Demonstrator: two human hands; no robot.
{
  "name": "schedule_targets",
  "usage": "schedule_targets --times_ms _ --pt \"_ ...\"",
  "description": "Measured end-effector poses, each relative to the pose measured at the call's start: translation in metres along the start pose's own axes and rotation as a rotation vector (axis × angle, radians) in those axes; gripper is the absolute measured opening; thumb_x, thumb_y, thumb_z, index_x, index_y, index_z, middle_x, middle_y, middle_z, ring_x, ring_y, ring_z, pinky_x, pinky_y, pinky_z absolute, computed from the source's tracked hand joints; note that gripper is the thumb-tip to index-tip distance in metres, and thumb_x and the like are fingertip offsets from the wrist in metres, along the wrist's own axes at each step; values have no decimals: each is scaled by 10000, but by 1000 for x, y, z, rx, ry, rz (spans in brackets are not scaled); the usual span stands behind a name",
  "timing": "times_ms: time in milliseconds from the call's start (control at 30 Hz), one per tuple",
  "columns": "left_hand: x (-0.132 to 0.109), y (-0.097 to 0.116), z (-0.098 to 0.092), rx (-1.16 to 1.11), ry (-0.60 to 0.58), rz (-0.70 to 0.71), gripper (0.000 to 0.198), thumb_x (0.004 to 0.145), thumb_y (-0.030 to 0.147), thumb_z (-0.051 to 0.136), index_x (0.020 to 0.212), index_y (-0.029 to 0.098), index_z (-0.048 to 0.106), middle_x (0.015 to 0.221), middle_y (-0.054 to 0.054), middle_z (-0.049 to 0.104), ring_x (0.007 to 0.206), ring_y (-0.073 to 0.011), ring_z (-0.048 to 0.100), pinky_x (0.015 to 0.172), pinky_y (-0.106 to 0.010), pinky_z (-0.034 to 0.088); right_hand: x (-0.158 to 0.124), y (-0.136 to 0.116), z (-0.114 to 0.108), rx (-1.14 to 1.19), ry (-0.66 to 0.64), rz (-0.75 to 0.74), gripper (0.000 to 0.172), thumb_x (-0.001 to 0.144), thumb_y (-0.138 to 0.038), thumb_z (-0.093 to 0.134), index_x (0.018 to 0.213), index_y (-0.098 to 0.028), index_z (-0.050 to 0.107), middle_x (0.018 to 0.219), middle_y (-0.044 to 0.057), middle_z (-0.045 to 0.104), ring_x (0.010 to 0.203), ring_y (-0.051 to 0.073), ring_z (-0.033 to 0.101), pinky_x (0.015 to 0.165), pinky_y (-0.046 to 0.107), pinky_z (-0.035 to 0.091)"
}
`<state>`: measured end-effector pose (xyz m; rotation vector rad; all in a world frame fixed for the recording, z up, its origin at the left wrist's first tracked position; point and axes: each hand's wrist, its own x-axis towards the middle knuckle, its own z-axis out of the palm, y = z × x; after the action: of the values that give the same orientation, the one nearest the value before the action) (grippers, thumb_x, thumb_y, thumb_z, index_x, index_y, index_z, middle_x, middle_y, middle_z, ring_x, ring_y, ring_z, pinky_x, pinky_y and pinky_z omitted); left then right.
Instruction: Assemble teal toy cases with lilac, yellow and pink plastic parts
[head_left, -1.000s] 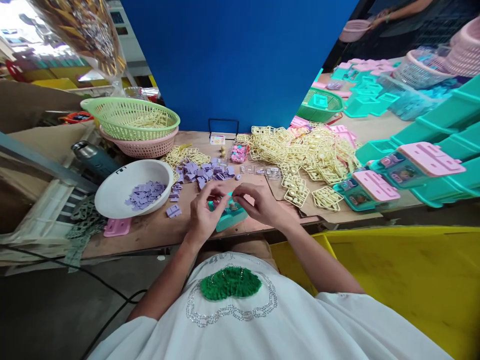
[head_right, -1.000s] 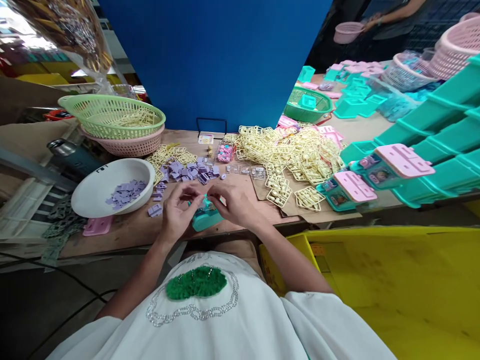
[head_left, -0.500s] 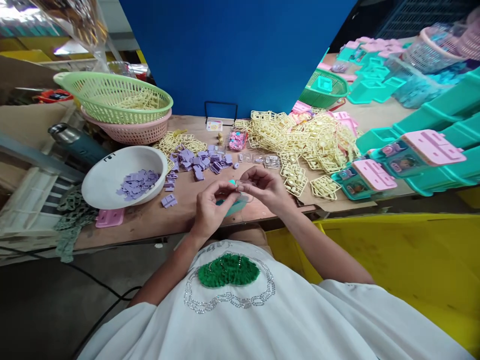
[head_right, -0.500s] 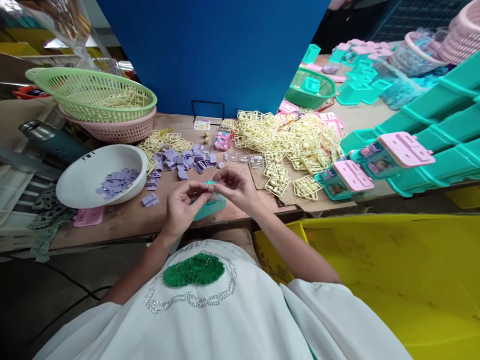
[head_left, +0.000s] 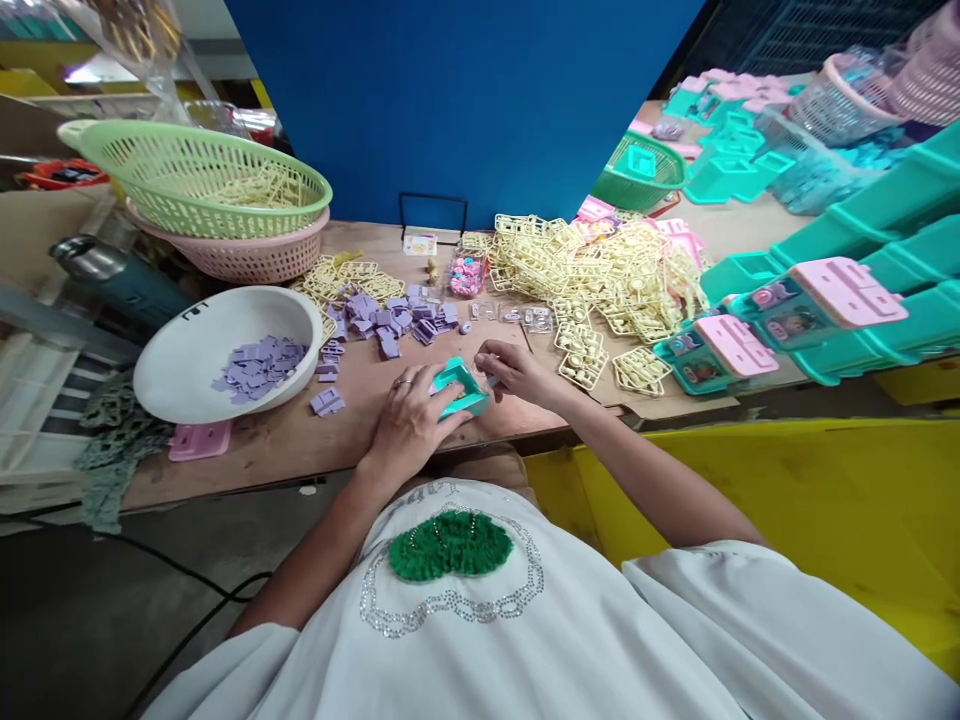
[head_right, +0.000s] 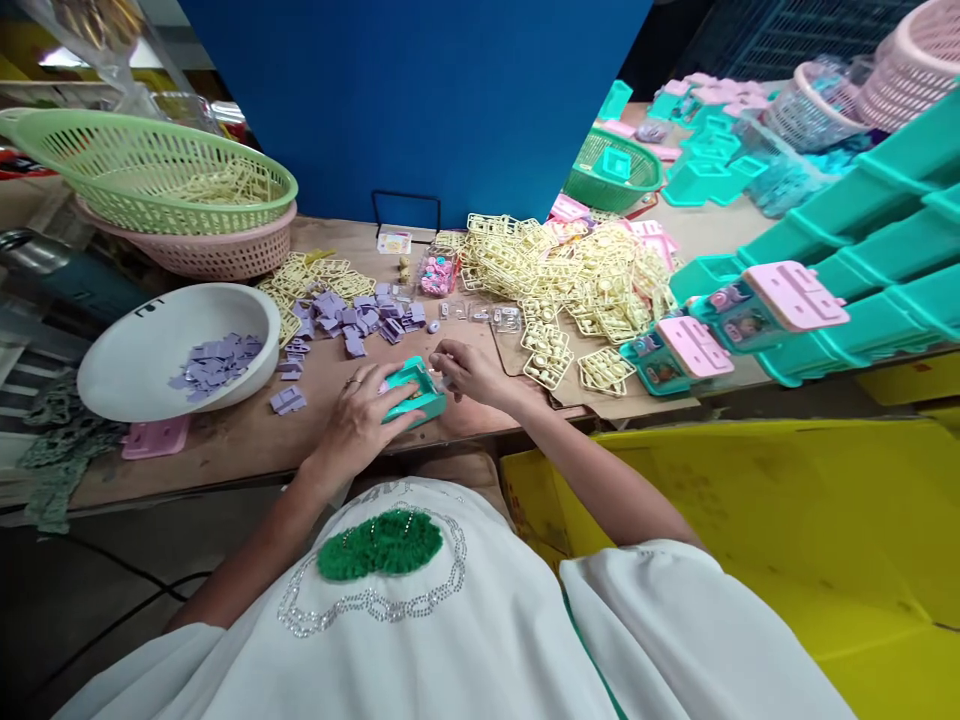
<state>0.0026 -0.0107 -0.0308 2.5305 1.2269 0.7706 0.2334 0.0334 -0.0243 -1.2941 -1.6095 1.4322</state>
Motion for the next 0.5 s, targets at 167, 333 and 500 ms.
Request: schedule_targets --times_ms 167,333,500 --pt "0 -5 1 14 -40 44 344 956 315 727 1295 258 726 1413 -129 609 1287 -335 551 1120 -509 493 3 7 6 156 -24 113 642 756 -820 746 827 -221 526 614 -83 485 467 91 534 399 223 505" --pt "1 -6 2 85 -79 63 413 995 332 663 1406 286 673 1397 -138 570 1267 -334 517 1110 -520 482 2 9 10 218 -15 129 645 727 -811 760 836 -218 531 640 -72 533 534 92 540 449 208 493" --pt "2 -3 0 131 -107 69 460 1010 337 639 1468 303 633 1390 -146 559 1255 -341 500 1101 -530 475 4 10 14 201 30 121 603 737 -763 752 817 -206 534 656 -77 509 572 76 484 485 187 433"
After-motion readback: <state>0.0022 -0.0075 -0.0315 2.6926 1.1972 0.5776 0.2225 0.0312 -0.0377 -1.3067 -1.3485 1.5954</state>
